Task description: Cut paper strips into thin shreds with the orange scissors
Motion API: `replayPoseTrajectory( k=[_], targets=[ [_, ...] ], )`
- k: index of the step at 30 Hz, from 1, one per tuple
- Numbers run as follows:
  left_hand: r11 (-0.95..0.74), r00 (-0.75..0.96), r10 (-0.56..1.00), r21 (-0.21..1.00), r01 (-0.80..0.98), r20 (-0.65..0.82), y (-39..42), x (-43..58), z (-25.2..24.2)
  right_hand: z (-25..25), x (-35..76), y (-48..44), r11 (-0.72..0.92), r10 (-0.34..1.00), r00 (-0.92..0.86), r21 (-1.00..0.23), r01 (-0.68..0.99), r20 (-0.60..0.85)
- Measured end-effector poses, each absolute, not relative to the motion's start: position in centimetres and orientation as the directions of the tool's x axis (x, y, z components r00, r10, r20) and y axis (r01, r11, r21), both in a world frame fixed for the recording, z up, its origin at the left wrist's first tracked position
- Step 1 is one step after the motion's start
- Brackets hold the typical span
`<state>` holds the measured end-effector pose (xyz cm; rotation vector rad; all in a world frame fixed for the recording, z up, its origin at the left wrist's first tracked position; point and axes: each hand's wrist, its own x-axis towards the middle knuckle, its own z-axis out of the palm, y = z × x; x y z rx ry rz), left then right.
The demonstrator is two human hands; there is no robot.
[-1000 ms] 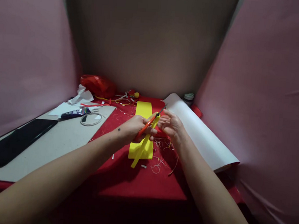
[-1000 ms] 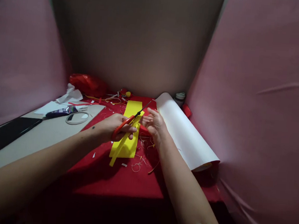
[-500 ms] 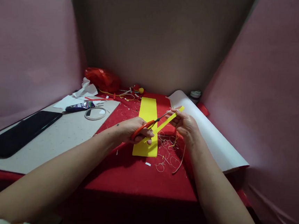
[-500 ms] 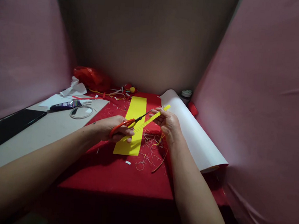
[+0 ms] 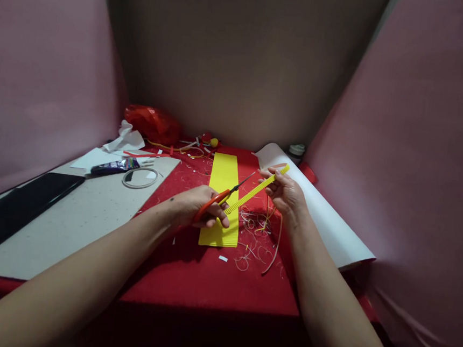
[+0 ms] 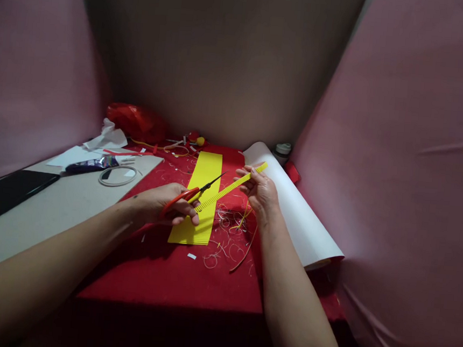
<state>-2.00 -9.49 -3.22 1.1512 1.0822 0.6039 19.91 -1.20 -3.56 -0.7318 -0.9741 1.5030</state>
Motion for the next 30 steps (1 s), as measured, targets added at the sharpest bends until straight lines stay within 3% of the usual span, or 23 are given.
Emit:
replayPoseTrajectory(
  k=[14,20,25,30],
  targets=[
    [0.269,0.122,0.948,0.944,0.191,-0.295,-8.4,-2.3,-3.7,-3.7,20.3,-0.4,0.112,0.984,-0.057,-0.833,-0.542,0.169],
    [0.316,0.078,0.945,0.948,0.034,-0.318,-7.4,-3.9,-4.0,-3.7,20.5,-0.4,0.115,0.988,-0.021,-0.816,-0.566,0.154],
    [0.121,0.090,0.990,0.985,-0.125,-0.110,-7.5,-3.8,-4.2,-3.9,20.9,-0.1,0.124,0.989,0.005,-0.793,-0.596,0.150],
    [-0.088,-0.045,0.996,0.972,-0.218,0.080,-7.9,-3.0,-4.1,-4.4,21.1,0.2,0.146,0.987,0.037,-0.762,-0.631,0.158]
  ],
)
